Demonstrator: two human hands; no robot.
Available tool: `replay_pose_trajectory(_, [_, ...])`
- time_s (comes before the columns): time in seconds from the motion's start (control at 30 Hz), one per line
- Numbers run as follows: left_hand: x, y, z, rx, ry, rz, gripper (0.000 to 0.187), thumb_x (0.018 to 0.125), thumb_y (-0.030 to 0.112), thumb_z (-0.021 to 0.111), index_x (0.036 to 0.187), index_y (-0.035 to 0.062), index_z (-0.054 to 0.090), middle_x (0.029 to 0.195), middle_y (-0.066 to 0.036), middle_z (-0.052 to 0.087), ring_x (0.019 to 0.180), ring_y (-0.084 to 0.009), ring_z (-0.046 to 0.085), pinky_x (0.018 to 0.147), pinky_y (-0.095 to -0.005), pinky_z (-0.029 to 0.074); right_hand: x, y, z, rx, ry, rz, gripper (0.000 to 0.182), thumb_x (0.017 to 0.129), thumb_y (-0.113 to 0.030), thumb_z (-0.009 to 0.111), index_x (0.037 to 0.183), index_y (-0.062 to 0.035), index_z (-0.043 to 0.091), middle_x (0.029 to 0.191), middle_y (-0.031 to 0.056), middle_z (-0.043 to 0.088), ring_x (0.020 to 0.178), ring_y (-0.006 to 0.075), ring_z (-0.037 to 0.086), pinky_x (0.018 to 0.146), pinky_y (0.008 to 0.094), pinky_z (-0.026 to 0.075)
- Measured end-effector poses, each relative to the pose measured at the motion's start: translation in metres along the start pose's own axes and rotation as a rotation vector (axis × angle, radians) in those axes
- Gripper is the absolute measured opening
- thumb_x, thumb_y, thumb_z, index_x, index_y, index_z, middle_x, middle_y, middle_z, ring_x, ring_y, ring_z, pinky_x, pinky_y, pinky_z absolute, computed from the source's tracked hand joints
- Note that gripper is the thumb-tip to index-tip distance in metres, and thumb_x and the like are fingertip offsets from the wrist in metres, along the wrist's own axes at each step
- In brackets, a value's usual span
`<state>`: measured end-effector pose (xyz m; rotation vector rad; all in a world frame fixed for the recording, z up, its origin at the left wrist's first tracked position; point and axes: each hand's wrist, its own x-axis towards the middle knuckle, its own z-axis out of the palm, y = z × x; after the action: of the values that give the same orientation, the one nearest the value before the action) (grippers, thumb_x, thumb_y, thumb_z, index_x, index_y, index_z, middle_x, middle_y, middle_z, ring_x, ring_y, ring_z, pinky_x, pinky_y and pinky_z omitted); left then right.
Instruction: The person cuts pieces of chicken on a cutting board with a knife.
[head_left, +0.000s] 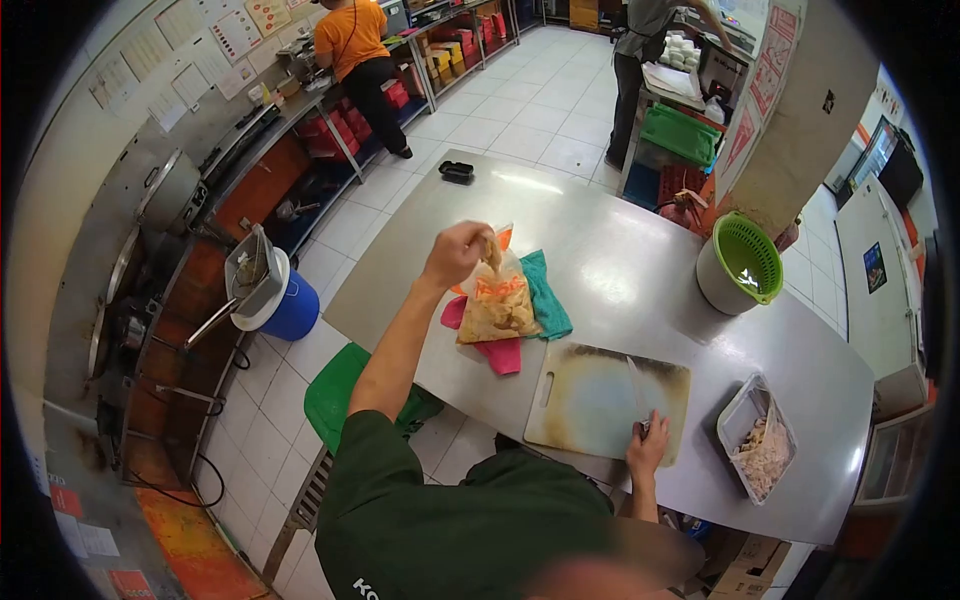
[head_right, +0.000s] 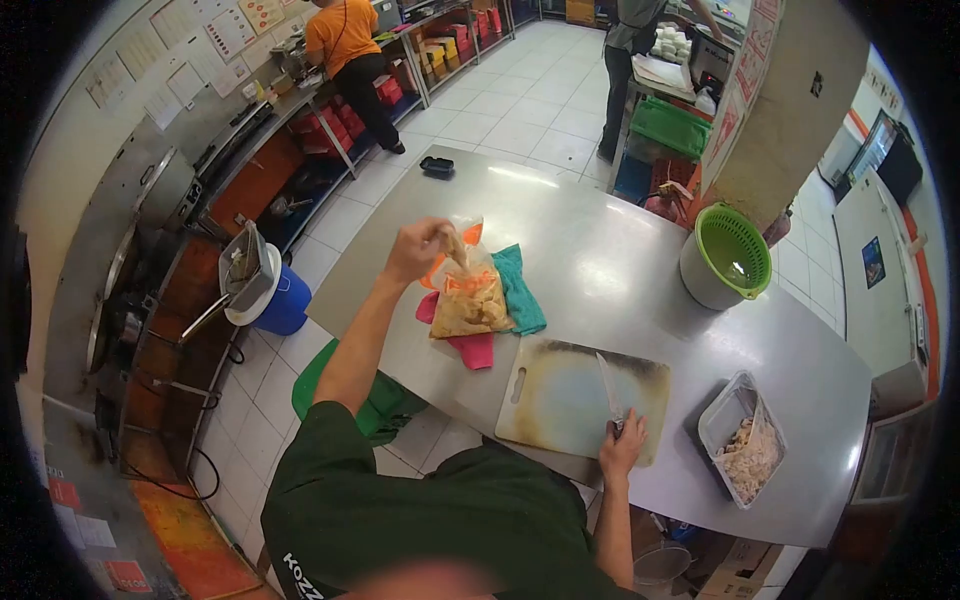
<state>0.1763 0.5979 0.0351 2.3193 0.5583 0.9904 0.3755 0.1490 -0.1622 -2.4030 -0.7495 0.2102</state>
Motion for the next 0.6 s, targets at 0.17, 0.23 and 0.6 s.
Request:
replay_pose_trajectory(0.17, [0.044, 0.086, -0.026, -0.389, -0.011, -0.102, 0.014, 0.092, 0.003, 0.051, 0.101, -0.0017, 0.061, 0.087, -0.004, 0.065, 0.08, -0.0099, 0.061, 0.072, -0.0256, 0.05, -0.001, 0.001, -0.006, 0.02, -0.017, -0.012, 0.051, 0.091, -0.022, 0.061, 0.135, 0.0017, 0.047, 0.133, 0.0294, 0.048, 0.132, 0.0418, 0.039, 0.111, 0.0482, 0.026])
replay_pose_trajectory(0.23, [0.052, 0.125, -0.017, -0.648, -0.255, -0.249, 0.016, 0.094, 0.005, 0.05, 0.105, -0.0016, 0.061, 0.095, -0.003, 0.064, 0.084, -0.0097, 0.061, 0.076, -0.024, 0.05, 0.004, 0.023, 0.008, 0.221, 0.003, 0.078, 0.047, 0.094, -0.022, 0.058, 0.133, 0.0028, 0.047, 0.132, 0.0255, 0.052, 0.128, 0.0353, 0.045, 0.107, 0.043, 0.033])
replay_pose_trajectory(0.6, [-0.112, 0.094, 0.243, -0.876, -0.878, -0.83, 0.025, 0.096, 0.02, 0.051, 0.109, 0.0007, 0.059, 0.094, -0.008, 0.065, 0.077, -0.017, 0.065, 0.07, -0.0323, 0.055, -0.061, 0.028, -0.057, 0.639, 0.122, 0.247, 0.022, 0.096, -0.021, 0.057, 0.101, -0.0001, 0.054, 0.076, 0.0023, 0.056, 0.064, 0.0096, 0.049, 0.059, 0.0275, 0.043])
